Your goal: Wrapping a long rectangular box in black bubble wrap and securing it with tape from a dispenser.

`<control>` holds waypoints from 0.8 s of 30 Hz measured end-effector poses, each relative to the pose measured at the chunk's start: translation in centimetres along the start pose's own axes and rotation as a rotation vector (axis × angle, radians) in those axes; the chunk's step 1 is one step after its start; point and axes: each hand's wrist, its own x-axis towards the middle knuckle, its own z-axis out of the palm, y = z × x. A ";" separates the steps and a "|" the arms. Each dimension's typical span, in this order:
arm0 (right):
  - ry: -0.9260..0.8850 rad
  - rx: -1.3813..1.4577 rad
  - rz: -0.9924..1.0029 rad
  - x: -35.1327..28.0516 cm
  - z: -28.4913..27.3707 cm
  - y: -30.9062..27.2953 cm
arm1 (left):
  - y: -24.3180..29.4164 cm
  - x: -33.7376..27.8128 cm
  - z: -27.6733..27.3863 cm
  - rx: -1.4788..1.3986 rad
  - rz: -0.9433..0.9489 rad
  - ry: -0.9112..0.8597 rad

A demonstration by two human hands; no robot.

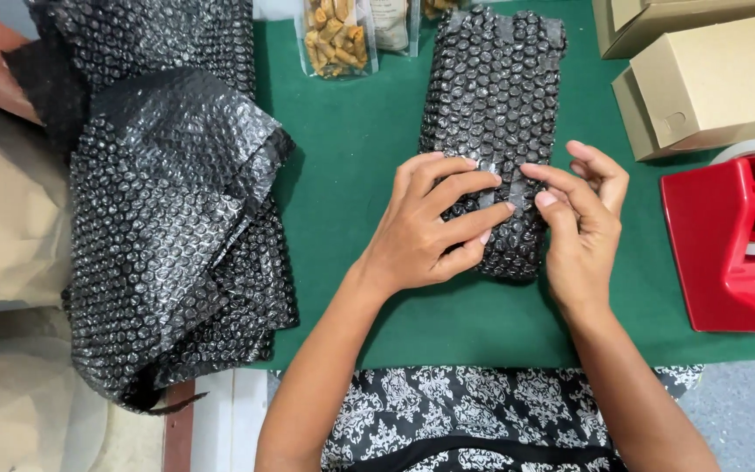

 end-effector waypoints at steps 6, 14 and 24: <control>-0.032 -0.014 -0.072 -0.5 -1.4 0.0 | 0.0 -0.2 0.7 -0.047 -0.096 0.066; -0.105 -0.056 -0.106 -2.8 -6.8 -0.9 | 2.1 1.8 -0.1 0.072 -0.060 0.082; 0.199 -0.376 -0.024 -6.2 -15.4 -0.4 | 9.5 7.1 4.5 -0.176 0.040 0.081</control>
